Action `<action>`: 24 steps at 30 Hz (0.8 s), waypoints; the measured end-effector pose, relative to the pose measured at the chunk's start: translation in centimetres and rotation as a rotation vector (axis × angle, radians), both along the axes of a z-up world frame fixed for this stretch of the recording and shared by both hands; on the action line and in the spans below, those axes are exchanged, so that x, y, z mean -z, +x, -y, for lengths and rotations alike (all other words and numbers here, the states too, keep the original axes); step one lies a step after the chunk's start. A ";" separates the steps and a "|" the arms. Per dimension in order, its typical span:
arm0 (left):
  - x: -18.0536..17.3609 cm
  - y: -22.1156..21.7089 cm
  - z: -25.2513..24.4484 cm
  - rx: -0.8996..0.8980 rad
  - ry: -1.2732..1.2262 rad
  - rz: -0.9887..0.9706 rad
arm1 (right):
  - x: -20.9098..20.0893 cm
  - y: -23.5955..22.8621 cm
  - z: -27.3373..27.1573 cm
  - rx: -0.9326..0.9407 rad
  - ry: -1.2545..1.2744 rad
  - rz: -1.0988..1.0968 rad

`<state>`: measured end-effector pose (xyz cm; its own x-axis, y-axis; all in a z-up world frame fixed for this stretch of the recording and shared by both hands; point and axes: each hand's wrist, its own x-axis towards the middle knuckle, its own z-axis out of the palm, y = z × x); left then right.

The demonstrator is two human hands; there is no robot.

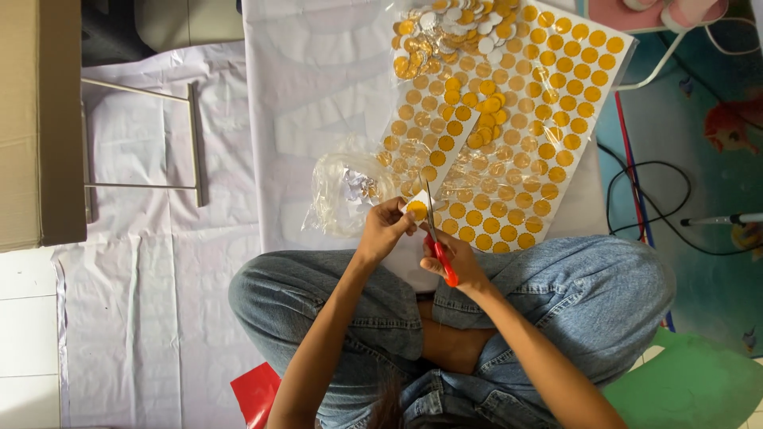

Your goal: Cutting out circular stickers from a sheet using scissors

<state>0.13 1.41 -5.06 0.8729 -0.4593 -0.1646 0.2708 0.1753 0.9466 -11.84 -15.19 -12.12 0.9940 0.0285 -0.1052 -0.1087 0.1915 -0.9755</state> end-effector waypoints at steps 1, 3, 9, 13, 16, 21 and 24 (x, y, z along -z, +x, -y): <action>0.2 0.0 0.0 0.000 -0.003 0.009 | 0.3 -0.4 -0.1 0.000 -0.003 0.009; 0.7 -0.3 0.0 0.075 -0.018 -0.005 | 1.0 -1.5 -0.2 0.038 -0.021 0.013; -1.2 -0.7 -0.2 0.197 -0.041 -0.019 | 0.3 -2.7 -0.4 0.059 0.003 0.015; -1.1 -0.5 -0.1 0.272 -0.013 -0.058 | -0.1 -2.7 -0.9 0.084 0.011 0.048; -1.1 -0.6 -0.4 0.323 0.033 -0.101 | 0.4 -2.8 -0.9 0.112 -0.009 0.058; -4.0 -0.9 0.0 0.433 0.047 -0.104 | -2.7 -1.8 -0.7 0.153 -0.004 0.079; -4.0 -0.8 0.1 0.433 0.043 -0.133 | -0.7 -2.1 -0.8 0.161 -0.019 0.125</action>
